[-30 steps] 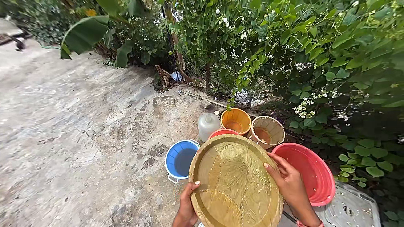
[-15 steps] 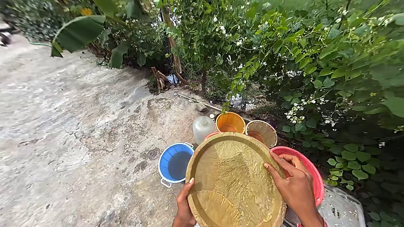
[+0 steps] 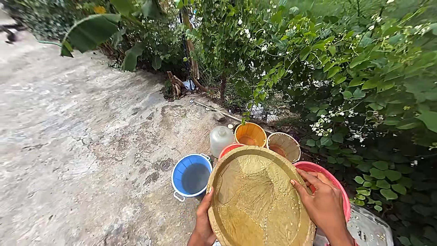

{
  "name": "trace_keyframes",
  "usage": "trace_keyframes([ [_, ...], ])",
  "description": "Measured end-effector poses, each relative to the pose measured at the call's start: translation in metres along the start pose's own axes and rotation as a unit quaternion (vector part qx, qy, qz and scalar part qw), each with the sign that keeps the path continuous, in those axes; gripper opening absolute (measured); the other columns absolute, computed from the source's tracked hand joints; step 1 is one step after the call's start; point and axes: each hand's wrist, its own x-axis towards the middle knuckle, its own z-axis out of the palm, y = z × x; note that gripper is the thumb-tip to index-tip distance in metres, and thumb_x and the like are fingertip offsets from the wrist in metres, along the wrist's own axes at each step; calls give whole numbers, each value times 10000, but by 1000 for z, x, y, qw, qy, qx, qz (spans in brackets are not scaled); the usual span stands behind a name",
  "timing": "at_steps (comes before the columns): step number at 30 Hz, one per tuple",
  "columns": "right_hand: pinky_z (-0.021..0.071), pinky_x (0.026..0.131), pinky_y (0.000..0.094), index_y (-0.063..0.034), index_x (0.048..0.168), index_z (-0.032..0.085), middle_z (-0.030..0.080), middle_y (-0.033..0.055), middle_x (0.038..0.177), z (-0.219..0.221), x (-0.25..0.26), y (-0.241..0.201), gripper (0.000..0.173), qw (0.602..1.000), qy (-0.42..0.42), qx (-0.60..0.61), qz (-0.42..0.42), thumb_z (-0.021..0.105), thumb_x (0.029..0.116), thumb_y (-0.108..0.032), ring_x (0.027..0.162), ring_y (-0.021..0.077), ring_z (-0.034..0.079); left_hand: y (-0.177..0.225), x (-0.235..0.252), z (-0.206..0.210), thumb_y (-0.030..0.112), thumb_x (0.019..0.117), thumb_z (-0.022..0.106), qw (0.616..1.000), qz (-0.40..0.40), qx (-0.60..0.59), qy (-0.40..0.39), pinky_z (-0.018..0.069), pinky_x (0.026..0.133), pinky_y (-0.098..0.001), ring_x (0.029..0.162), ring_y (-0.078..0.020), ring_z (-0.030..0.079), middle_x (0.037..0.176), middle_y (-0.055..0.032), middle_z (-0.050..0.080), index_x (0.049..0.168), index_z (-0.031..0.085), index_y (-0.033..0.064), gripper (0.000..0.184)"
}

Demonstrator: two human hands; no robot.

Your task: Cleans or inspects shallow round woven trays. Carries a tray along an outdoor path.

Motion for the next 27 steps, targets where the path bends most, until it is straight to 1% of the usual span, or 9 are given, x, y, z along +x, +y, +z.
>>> trace_keyframes([
  [5, 559, 709, 486, -157, 1160, 776, 699, 52, 995, 6, 1, -4, 368, 1000, 6, 1, 7, 687, 873, -369, 821, 213, 672, 4, -7, 1, 418, 921, 705, 999, 10, 33, 5, 603, 910, -482, 1051, -283, 727, 1158, -185, 719, 1324, 585, 60, 552],
  [8, 564, 711, 498, -150, 1158, 776, 707, 56, 993, 7, 3, -8, 358, 1000, 11, 10, 6, 695, 870, -348, 821, 214, 680, 7, -9, 3, 446, 910, 711, 998, 24, 60, 6, 608, 906, -463, 1035, -259, 734, 1139, -161, 733, 1309, 599, 74, 557],
  [11, 563, 709, 482, -156, 1163, 775, 704, 47, 984, 7, 3, -11, 362, 1000, 14, 15, 6, 705, 867, -352, 821, 206, 675, 9, -9, 2, 446, 909, 710, 997, 36, 68, 6, 611, 901, -460, 1033, -258, 735, 1139, -165, 731, 1311, 599, 66, 564],
  [16, 565, 690, 441, -173, 1146, 780, 695, 27, 964, 5, 4, -11, 333, 1000, 11, 17, 1, 685, 874, -341, 797, 176, 666, 10, -9, 2, 428, 907, 704, 997, 30, 63, 26, 614, 888, -470, 1020, -271, 737, 1124, -180, 730, 1296, 602, 53, 550],
  [19, 569, 684, 425, -179, 1137, 782, 695, 21, 959, 2, 3, -12, 329, 1000, 10, 14, 2, 660, 888, -355, 793, 165, 666, 10, -9, 0, 416, 916, 699, 998, 29, 53, 20, 612, 892, -477, 1024, -277, 736, 1125, -187, 729, 1285, 615, 53, 524],
  [23, 573, 690, 418, -163, 1129, 787, 699, 45, 995, -2, -1, -15, 333, 999, 32, 6, -6, 652, 894, -356, 817, 175, 678, 7, -6, -3, 409, 915, 704, 999, 35, 35, 9, 613, 890, -470, 1018, -270, 739, 1124, -180, 733, 1270, 637, 66, 499],
  [27, 581, 696, 417, -135, 1139, 786, 702, 68, 1014, -6, -2, -18, 341, 999, 46, -9, -23, 634, 915, -343, 821, 188, 682, 4, -5, -8, 424, 940, 674, 999, 30, 4, -20, 600, 919, -473, 1056, -267, 728, 1152, -179, 728, 1279, 653, 76, 487],
])
